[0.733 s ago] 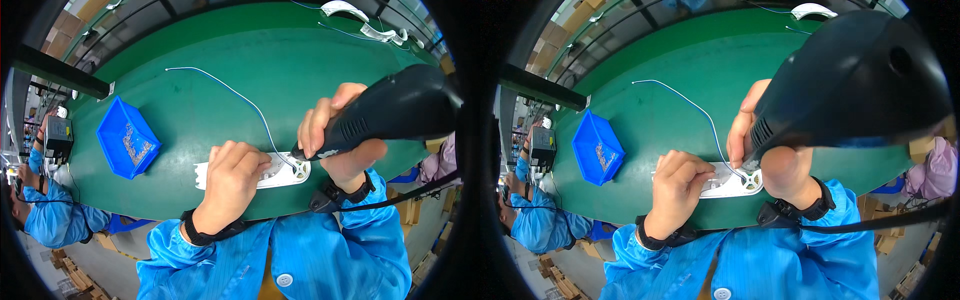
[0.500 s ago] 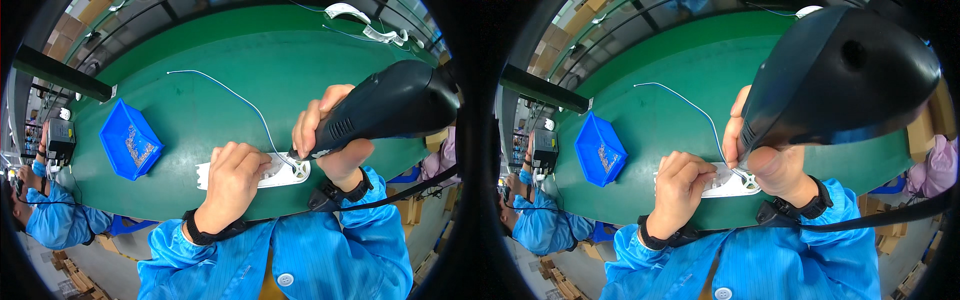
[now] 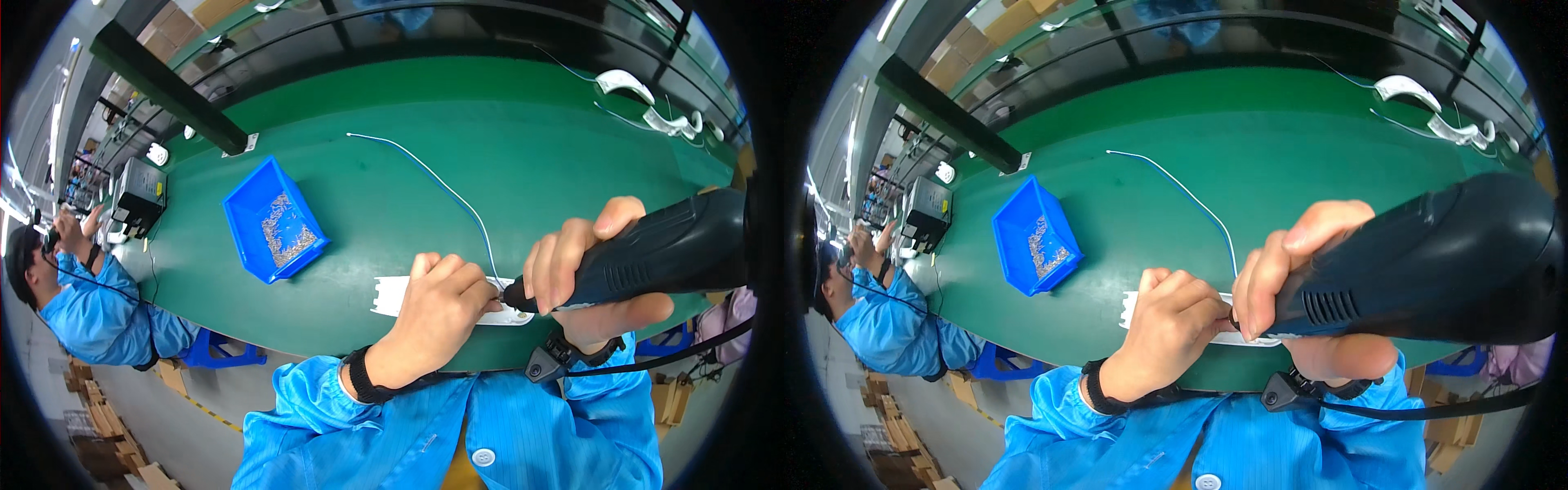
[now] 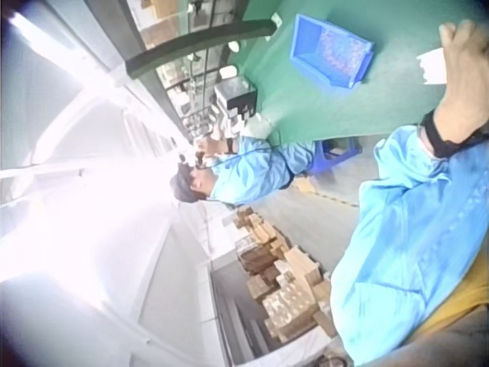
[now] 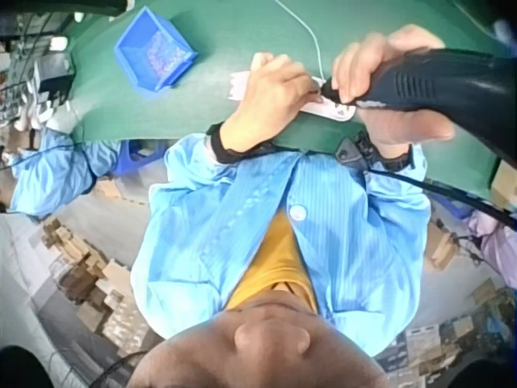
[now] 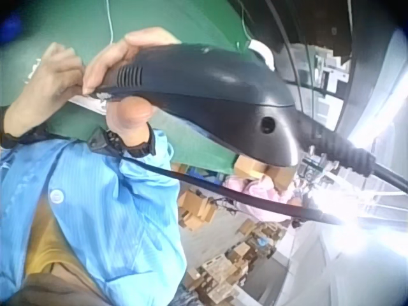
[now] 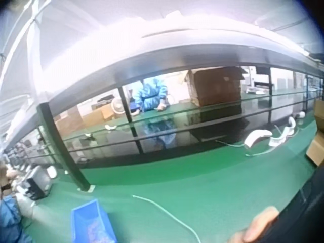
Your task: Assembling small plastic housing components and securing internal parts with screws using an electric screwdriver on a factory assembly line.
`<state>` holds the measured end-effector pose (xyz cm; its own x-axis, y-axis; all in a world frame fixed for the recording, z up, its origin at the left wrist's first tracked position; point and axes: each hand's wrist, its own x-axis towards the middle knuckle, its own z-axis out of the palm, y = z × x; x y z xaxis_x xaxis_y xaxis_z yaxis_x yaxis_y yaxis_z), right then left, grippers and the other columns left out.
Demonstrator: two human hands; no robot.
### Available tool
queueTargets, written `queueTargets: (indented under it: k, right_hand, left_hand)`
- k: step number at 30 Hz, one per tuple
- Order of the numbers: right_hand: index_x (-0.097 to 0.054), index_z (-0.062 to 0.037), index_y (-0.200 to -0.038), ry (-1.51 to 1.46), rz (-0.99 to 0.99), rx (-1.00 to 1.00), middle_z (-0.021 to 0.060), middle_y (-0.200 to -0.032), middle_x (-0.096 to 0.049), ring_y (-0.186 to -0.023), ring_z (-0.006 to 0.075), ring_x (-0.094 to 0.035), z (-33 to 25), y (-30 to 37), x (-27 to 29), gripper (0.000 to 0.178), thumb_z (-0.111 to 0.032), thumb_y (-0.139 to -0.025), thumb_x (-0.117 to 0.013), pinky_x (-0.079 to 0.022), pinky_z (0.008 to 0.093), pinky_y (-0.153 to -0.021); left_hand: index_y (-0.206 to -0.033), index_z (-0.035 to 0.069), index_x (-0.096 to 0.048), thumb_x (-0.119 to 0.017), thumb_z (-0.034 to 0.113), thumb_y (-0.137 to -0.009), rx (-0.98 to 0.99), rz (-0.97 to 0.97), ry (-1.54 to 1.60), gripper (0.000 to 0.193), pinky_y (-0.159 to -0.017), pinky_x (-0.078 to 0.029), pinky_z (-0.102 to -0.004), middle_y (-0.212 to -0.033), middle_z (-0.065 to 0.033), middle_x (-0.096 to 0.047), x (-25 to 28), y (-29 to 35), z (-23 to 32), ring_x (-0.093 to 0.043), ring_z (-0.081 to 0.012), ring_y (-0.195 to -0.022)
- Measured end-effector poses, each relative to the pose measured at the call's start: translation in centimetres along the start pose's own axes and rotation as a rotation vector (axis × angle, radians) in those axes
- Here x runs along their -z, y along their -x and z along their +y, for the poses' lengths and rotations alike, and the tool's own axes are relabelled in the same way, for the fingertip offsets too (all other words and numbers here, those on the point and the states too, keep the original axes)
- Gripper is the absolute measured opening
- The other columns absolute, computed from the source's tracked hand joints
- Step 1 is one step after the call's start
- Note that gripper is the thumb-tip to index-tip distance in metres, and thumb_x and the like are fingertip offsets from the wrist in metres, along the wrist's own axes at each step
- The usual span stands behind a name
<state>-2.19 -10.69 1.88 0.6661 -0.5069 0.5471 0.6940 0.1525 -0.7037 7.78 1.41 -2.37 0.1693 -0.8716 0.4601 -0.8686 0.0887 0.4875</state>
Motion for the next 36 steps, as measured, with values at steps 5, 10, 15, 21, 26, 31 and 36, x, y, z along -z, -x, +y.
queueTargets:
  k: [5, 10, 15, 21, 26, 31, 36]
  right_hand:
    - [-0.033, -0.0092, -0.106, 0.014, -0.109, 0.049, 0.0059, -0.062, -0.052, -0.048, 0.0163, -0.052, 0.8, 0.2, -0.1, 0.068, -0.065, -0.072, -0.052, -0.045, 0.0277, -0.047]
    - [-0.032, 0.0018, -0.106, -0.153, -0.050, 0.079, 0.0132, -0.066, -0.054, -0.054, 0.0186, -0.054, 1.2, 0.6, -0.8, 0.076, -0.058, -0.069, -0.062, -0.046, 0.0280, -0.052]
    - [-0.033, -0.0073, -0.111, 0.058, -0.064, 0.052, 0.0074, -0.063, -0.052, -0.049, 0.0169, -0.053, 0.7, 1.0, -0.3, 0.071, -0.064, -0.073, -0.053, -0.045, 0.0284, -0.047]
    - [-0.034, 0.0035, -0.106, -0.098, 0.023, 0.161, 0.0132, -0.064, -0.053, -0.051, 0.0190, -0.053, 2.9, 1.2, -0.8, 0.078, -0.060, -0.069, -0.061, -0.047, 0.0272, -0.047]
    - [-0.034, 0.0035, -0.107, -0.059, 0.048, 0.121, 0.0121, -0.064, -0.054, -0.050, 0.0182, -0.054, 3.2, 1.3, -0.5, 0.079, -0.060, -0.068, -0.061, -0.047, 0.0265, -0.046]
    - [-0.034, 0.0035, -0.108, -0.088, 0.027, 0.098, 0.0127, -0.064, -0.054, -0.052, 0.0188, -0.055, 3.3, 1.4, -0.3, 0.078, -0.057, -0.068, -0.064, -0.046, 0.0263, -0.047]
    - [-0.034, -0.0045, -0.111, 0.088, -0.034, -0.004, 0.0084, -0.065, -0.052, -0.050, 0.0158, -0.052, 3.6, 1.9, -0.1, 0.072, -0.062, -0.073, -0.055, -0.045, 0.0275, -0.047]
  left_hand:
    - [-0.073, 0.009, -0.060, -0.069, 0.010, -0.057, -0.004, -0.007, -0.082, 0.019, -0.068, -0.031, -0.0328, -0.072, 0.0004, -0.052, 0.5, 0.2, 0.5, -0.047, -0.0163, -0.071]
    - [-0.085, 0.007, -0.057, -0.070, 0.011, -0.059, 0.029, -0.095, -0.170, 0.029, -0.072, -0.032, -0.0339, -0.077, -0.0037, -0.051, 0.9, 0.8, 1.0, -0.049, -0.0200, -0.076]
    - [-0.109, 0.001, -0.051, -0.062, -0.003, -0.066, 0.205, 0.197, -0.322, 0.045, -0.072, -0.046, -0.0391, -0.103, -0.0154, -0.057, 6.7, 0.7, -4.5, -0.058, -0.0298, -0.088]
    - [-0.089, 0.000, -0.057, -0.063, 0.010, -0.072, 0.620, -0.169, -0.586, 0.020, -0.066, -0.047, -0.0411, -0.083, -0.0169, -0.062, 12.3, 2.7, -14.5, -0.059, -0.0338, -0.077]
    - [-0.081, 0.001, -0.061, -0.065, 0.014, -0.071, 0.751, -0.322, -0.511, 0.016, -0.066, -0.046, -0.0402, -0.081, -0.0173, -0.062, 11.1, 2.7, -14.4, -0.059, -0.0336, -0.076]
    - [-0.081, 0.001, -0.061, -0.062, 0.010, -0.073, 0.670, -0.161, -0.513, 0.012, -0.064, -0.045, -0.0395, -0.080, -0.0153, -0.061, 10.7, 3.6, -15.0, -0.059, -0.0329, -0.075]
    - [-0.081, -0.001, -0.057, -0.060, 0.006, -0.074, 0.591, 0.060, -0.543, 0.010, -0.060, -0.043, -0.0369, -0.074, -0.0153, -0.056, 10.9, 3.7, -14.6, -0.055, -0.0306, -0.067]
